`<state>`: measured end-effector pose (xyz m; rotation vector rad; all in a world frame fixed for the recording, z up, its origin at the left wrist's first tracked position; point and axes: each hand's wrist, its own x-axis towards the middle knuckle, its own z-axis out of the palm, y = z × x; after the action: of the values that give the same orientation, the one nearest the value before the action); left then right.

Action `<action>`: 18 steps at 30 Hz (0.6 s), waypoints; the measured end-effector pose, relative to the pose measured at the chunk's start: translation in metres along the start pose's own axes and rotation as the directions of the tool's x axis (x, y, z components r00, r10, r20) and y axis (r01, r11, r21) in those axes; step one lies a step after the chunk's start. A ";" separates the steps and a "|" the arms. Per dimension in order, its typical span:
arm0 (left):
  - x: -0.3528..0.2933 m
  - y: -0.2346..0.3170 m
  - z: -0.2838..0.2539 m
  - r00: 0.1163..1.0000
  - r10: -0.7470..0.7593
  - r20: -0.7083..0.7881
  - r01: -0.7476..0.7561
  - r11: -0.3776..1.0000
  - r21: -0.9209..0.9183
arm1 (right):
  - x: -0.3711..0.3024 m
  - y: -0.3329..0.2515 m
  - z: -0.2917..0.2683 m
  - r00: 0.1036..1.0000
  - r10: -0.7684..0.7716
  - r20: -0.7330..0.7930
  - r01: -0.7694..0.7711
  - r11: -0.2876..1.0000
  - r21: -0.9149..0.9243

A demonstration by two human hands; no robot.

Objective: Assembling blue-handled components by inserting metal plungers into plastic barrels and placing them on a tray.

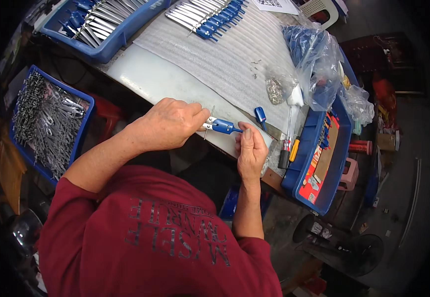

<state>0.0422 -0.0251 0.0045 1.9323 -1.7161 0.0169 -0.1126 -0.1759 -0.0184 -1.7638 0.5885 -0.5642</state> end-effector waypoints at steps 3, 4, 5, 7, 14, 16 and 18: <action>0.000 -0.008 -0.004 1.000 -0.009 0.007 0.009 0.999 0.052 | -0.001 0.013 0.000 0.999 -0.033 -0.016 0.032 0.998 -0.054; 0.001 -0.012 -0.005 1.000 -0.010 0.002 0.010 0.998 0.064 | -0.001 0.016 0.001 0.999 -0.033 -0.030 0.031 0.998 -0.059; 0.002 -0.015 -0.006 1.000 -0.008 -0.004 0.008 0.997 0.074 | -0.001 0.018 0.000 0.999 -0.045 -0.023 0.043 0.998 -0.052; 0.006 -0.020 -0.011 1.000 -0.007 -0.005 0.007 0.993 0.114 | -0.001 0.022 -0.001 0.995 -0.086 -0.057 0.080 0.992 -0.095; 0.014 -0.047 -0.015 1.000 -0.021 -0.022 0.025 0.980 0.197 | -0.001 0.032 -0.001 0.982 -0.181 -0.044 0.173 0.973 -0.155; 0.018 -0.053 -0.016 0.999 -0.024 -0.022 0.028 0.978 0.207 | -0.001 0.033 -0.002 0.980 -0.189 -0.060 0.179 0.975 -0.135; 0.020 -0.061 -0.017 0.999 -0.031 -0.023 0.035 0.975 0.220 | -0.002 0.032 -0.002 0.979 -0.195 -0.056 0.187 0.973 -0.133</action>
<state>0.1077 -0.0349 0.0028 2.1117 -1.7309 0.2222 -0.1186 -0.1839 -0.0489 -1.9409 0.5142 -0.7371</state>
